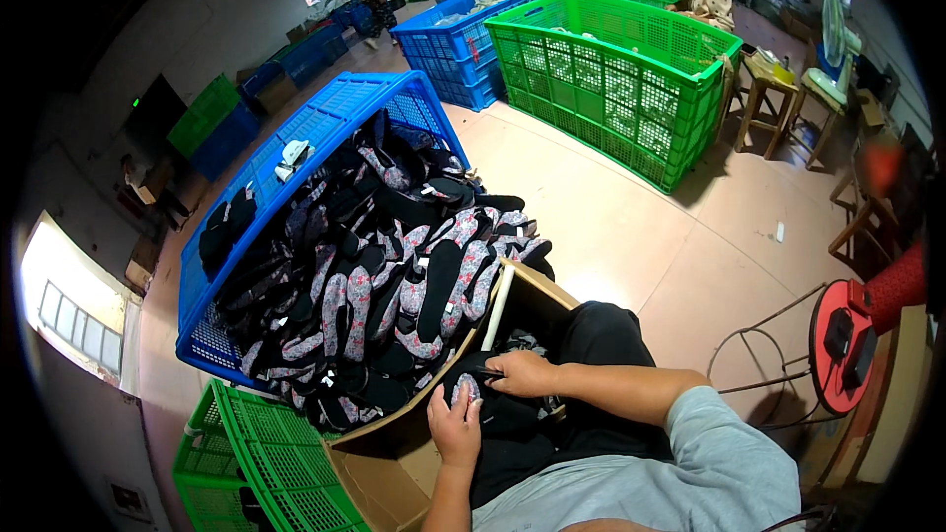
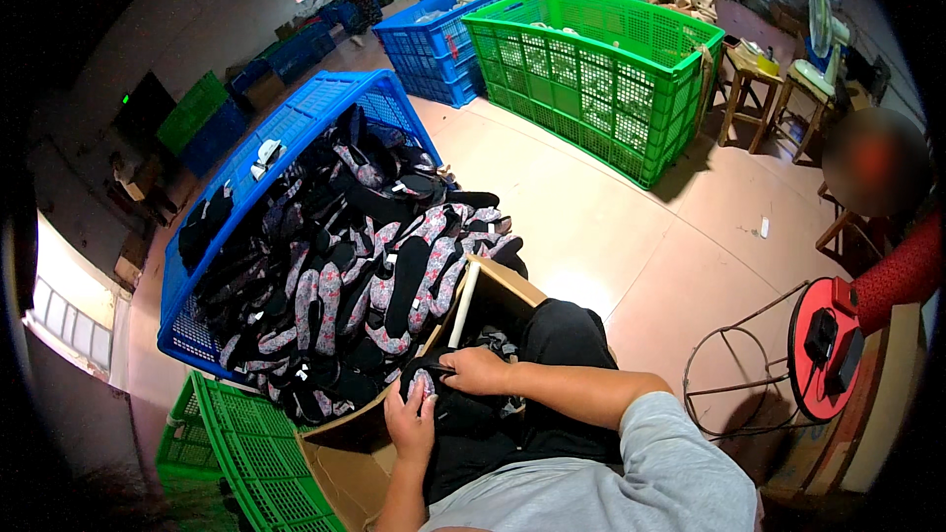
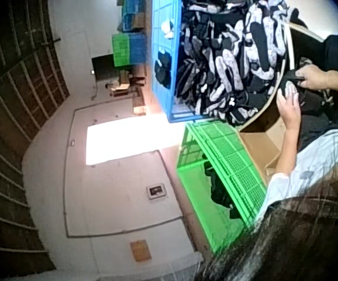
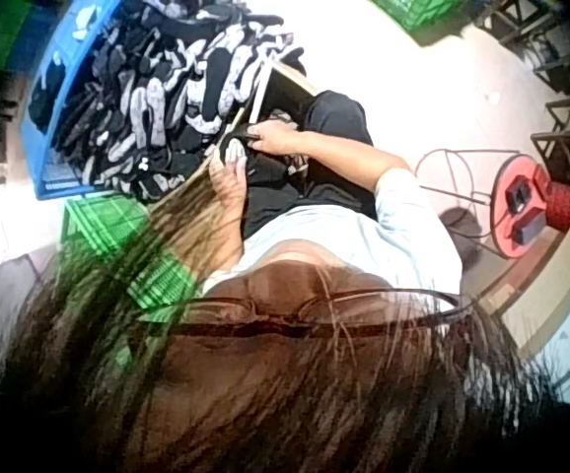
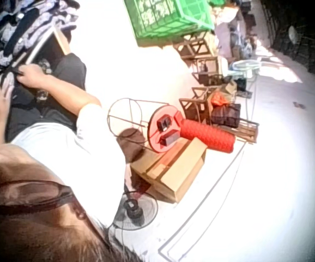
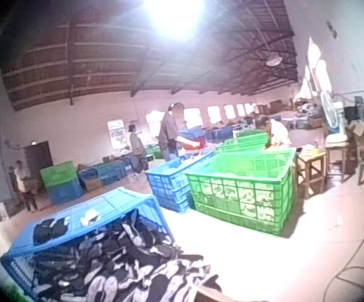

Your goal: The person sits on the floor and assembles slippers by hand. They pick up a slipper sole and a fabric upper from a blue crate, attach the upper to the sole, and place the finished slipper into a green crate. The process is repeated for multiple slippers.

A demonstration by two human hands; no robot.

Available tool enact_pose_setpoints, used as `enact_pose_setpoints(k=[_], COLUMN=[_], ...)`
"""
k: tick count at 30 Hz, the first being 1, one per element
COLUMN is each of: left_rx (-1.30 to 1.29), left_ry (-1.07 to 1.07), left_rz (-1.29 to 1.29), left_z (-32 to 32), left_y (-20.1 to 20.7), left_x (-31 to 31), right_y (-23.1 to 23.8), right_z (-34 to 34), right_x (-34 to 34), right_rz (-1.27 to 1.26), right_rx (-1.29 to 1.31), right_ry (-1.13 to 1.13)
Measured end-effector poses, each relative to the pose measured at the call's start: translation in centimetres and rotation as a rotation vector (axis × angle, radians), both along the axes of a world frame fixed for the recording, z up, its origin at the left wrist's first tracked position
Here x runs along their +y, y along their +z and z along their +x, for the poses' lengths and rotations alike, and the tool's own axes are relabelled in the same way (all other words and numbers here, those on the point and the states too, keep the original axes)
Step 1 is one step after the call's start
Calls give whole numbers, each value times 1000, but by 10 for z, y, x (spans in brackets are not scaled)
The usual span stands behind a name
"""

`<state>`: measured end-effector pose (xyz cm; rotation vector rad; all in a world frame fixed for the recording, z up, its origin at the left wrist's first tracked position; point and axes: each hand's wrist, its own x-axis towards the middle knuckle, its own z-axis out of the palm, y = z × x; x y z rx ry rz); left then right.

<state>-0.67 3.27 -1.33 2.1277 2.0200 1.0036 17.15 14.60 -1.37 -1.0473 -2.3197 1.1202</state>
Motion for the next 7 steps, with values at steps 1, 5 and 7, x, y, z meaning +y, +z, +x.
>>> enact_pose_setpoints(k=[1,5,7], left_rx=[2,-29,-32], left_ry=[10,-7,24], left_rz=[-15,-33,-73], left_z=[-1,-6,-12], left_y=[-3,-12,-24], left_x=[3,22,29], right_y=[1,8,10], right_z=[1,3,3], right_x=[0,-1,0], right_rz=[9,-25,-69], right_rx=[17,67,74], right_ry=[14,66,88])
